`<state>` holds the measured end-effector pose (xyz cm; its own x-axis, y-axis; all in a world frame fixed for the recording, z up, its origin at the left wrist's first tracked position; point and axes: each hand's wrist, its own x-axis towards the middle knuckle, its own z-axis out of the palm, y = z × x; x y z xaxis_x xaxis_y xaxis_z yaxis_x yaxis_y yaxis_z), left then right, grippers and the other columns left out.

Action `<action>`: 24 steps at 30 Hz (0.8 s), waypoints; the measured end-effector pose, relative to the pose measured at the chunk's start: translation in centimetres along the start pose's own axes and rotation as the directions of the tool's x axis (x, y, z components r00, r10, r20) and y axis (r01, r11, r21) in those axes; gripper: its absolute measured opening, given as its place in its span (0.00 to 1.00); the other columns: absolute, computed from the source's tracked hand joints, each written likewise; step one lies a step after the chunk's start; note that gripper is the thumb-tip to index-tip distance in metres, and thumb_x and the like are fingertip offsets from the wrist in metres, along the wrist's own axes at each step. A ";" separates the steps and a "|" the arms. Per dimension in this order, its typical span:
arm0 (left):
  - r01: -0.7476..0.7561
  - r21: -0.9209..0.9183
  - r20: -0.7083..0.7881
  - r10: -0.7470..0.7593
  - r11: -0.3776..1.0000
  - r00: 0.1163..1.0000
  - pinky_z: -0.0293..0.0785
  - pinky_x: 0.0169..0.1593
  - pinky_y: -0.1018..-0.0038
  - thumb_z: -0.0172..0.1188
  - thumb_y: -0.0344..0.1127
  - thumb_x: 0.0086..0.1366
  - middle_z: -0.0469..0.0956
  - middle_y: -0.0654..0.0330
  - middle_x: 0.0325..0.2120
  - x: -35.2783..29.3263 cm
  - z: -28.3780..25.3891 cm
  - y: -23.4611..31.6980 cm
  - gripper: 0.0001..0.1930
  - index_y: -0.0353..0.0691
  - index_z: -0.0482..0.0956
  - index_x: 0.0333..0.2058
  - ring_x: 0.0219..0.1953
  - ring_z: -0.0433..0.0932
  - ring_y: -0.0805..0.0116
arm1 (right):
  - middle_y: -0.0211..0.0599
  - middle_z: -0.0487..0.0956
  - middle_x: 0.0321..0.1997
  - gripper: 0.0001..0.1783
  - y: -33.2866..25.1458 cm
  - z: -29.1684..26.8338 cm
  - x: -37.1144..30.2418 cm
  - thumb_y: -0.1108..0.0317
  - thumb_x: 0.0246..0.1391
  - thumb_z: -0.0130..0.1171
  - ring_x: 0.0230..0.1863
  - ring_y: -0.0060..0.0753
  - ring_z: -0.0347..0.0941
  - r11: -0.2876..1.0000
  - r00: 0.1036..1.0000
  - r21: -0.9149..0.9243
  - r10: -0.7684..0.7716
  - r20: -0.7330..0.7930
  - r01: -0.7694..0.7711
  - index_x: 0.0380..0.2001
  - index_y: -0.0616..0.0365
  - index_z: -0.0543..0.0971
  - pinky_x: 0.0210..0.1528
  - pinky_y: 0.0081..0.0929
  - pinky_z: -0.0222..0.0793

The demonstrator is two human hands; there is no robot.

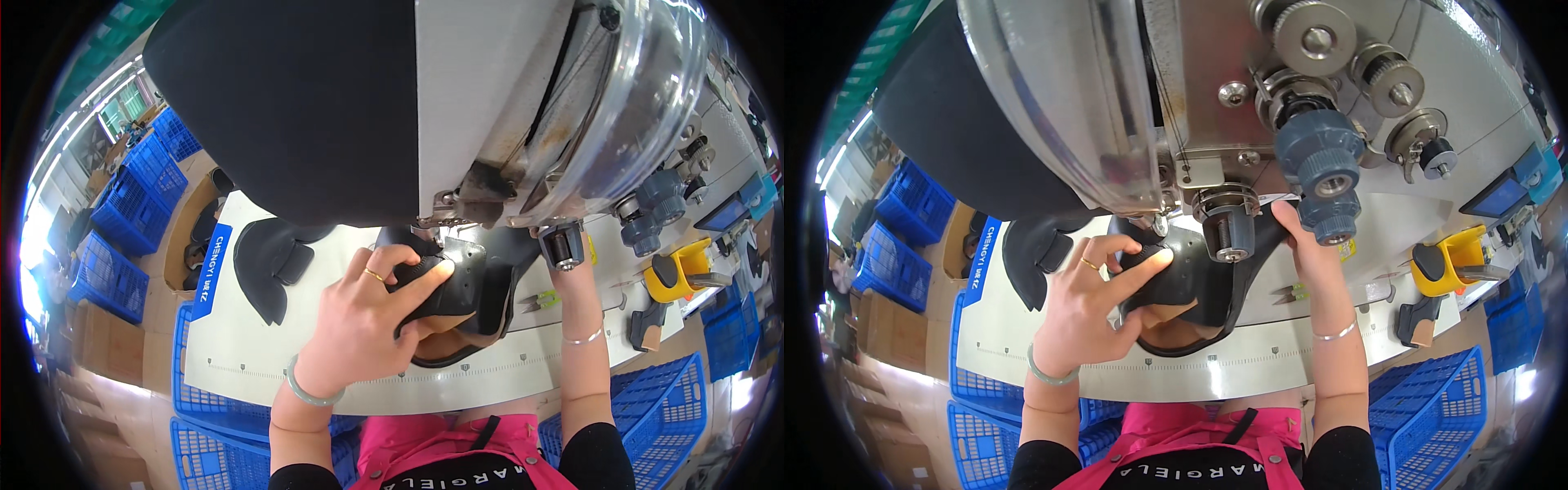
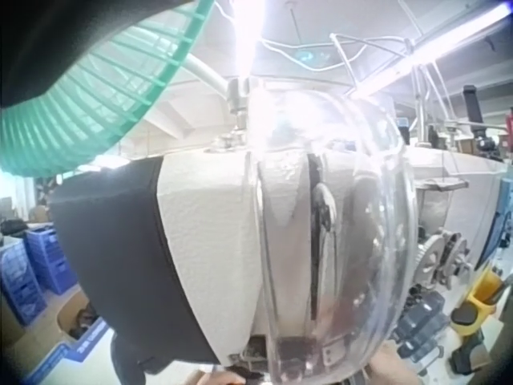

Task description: Stitching black leather shoe upper components using an industrial sewing machine.

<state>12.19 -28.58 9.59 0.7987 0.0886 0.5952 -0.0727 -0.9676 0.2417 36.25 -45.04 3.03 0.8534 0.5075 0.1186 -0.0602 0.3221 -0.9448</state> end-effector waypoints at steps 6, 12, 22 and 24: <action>-0.037 0.063 -0.061 0.040 0.997 0.997 0.72 0.23 0.73 0.64 0.33 0.42 0.69 0.61 0.38 -0.5 1.5 0.8 0.27 0.48 0.81 0.46 0.32 0.72 0.64 | 0.31 0.74 0.39 0.23 0.7 1.0 2.7 0.72 0.50 0.63 0.39 0.24 0.72 0.999 1.000 -0.017 -0.028 -0.010 0.028 0.50 0.56 0.70 0.37 0.23 0.67; -0.005 0.099 -0.073 0.012 0.995 0.997 0.72 0.25 0.72 0.66 0.35 0.43 0.68 0.59 0.38 -0.6 2.0 1.6 0.28 0.48 0.81 0.48 0.32 0.71 0.63 | 0.30 0.74 0.25 0.04 1.3 2.5 3.5 0.66 0.64 0.46 0.19 0.25 0.72 0.985 0.982 -0.107 -0.149 -0.116 0.137 0.38 0.52 0.70 0.14 0.22 0.63; -0.037 0.082 -0.139 0.049 0.996 0.989 0.72 0.28 0.70 0.65 0.34 0.42 0.70 0.57 0.38 -0.3 2.7 1.7 0.28 0.41 0.80 0.48 0.31 0.72 0.60 | 0.41 0.74 0.53 0.31 1.6 -0.8 2.2 0.59 0.49 0.67 0.51 0.38 0.72 0.741 0.967 -0.623 -0.210 0.142 0.252 0.53 0.61 0.71 0.55 0.32 0.67; -0.030 0.049 -0.180 0.039 0.998 0.983 0.73 0.30 0.69 0.64 0.33 0.42 0.72 0.56 0.37 -0.4 2.5 1.5 0.27 0.39 0.80 0.47 0.31 0.73 0.60 | 0.45 0.73 0.56 0.34 -4.3 2.1 -2.5 0.56 0.44 0.71 0.55 0.45 0.70 0.564 0.845 -0.653 -0.168 0.507 0.504 0.52 0.62 0.73 0.60 0.35 0.63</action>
<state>13.22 -30.67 7.79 0.6745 0.0922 0.7325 -0.0673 -0.9804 0.1854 33.30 -46.00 7.48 0.4690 0.7801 0.4142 0.7348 -0.0844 -0.6731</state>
